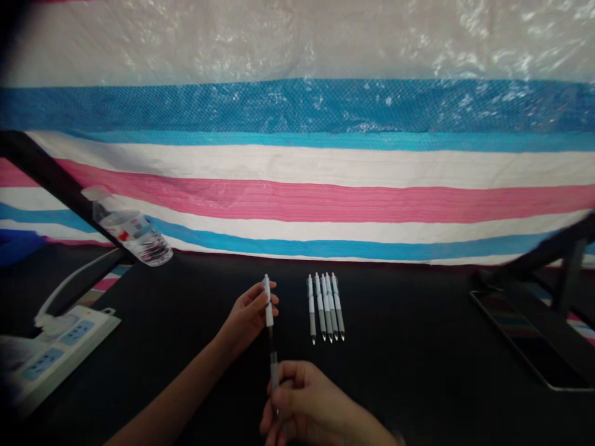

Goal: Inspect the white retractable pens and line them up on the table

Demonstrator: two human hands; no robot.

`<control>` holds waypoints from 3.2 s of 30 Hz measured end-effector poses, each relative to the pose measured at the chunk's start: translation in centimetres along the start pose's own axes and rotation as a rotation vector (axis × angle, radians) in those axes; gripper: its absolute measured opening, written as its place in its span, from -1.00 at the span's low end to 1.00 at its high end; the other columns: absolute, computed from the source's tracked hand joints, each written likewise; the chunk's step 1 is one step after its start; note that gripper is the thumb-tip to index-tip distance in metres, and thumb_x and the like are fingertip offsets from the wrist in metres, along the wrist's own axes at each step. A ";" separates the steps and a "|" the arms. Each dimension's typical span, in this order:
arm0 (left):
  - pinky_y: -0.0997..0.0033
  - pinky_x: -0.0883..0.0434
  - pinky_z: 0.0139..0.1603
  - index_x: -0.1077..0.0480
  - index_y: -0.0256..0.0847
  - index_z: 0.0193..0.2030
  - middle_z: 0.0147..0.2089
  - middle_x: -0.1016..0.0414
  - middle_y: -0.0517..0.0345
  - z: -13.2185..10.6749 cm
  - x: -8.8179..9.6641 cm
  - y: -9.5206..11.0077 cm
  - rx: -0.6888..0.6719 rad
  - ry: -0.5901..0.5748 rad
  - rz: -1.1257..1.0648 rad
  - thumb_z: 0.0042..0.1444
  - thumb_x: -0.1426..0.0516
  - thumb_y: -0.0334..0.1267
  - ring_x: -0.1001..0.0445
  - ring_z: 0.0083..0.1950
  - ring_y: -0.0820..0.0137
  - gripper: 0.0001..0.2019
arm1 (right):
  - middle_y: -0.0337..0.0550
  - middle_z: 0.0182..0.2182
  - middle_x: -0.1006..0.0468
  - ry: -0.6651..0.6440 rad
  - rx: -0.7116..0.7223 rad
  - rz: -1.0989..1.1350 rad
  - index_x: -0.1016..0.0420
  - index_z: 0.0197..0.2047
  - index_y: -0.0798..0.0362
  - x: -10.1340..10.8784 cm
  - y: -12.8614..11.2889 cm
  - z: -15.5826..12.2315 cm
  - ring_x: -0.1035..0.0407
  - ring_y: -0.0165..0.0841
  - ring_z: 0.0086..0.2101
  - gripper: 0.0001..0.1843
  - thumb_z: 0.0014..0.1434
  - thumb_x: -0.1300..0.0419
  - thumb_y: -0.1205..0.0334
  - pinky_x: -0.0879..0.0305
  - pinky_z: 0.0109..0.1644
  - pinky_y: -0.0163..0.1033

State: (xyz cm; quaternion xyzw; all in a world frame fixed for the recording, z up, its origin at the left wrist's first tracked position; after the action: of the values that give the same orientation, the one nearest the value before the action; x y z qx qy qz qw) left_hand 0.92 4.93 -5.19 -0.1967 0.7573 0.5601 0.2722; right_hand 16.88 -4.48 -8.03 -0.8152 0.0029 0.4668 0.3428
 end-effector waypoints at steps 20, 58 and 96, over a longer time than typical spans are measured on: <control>0.54 -0.50 -0.41 -0.43 -0.27 -0.20 -0.41 -0.60 0.15 0.0 0.4 0.1 -0.002 -0.007 0.008 -0.15 -0.48 -0.17 -0.60 -0.43 0.41 -0.56 | -0.22 -0.55 -0.57 -0.005 -0.011 -0.049 -0.29 -0.23 0.08 0.1 -0.3 0.1 -0.37 -0.50 -0.68 -0.53 -0.02 -0.46 0.10 -0.19 -0.61 -0.47; 0.42 -0.53 -0.31 -0.44 -0.26 -0.12 -0.33 -0.66 0.03 -0.6 0.0 -0.4 0.032 -0.170 0.125 0.02 -0.39 -0.19 -0.64 -0.36 0.31 -0.65 | -0.20 -0.44 -0.58 0.146 0.070 0.073 -0.29 -0.23 0.06 -0.1 -1.0 0.2 -0.44 -0.46 -0.68 -0.56 0.13 -0.33 -0.10 0.02 -0.75 -0.51; 0.43 -0.52 -0.42 -0.26 -0.11 0.18 -0.29 -0.53 0.21 -1.2 -0.7 -0.4 -0.053 -0.159 0.363 0.08 -0.34 -0.19 -0.60 -0.43 0.37 -0.44 | -0.07 -0.30 -0.57 0.227 0.238 -0.486 -0.43 -0.14 0.14 -0.5 -2.8 -0.4 -0.33 -0.55 -0.69 -0.53 0.19 -0.22 -0.15 -0.12 -0.71 -0.47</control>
State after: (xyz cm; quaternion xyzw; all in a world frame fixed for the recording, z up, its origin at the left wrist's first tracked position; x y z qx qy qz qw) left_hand 1.44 3.66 -4.76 -0.0192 0.7415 0.6335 0.2203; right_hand 17.79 -2.66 -5.93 -0.7932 -0.0995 0.2730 0.5352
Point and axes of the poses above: each hand's wrist, its own z-axis towards the middle knuckle, its own x-axis out of the back of the hand, y = z × x, the point moved 1 cm from there along z, towards the middle knuckle
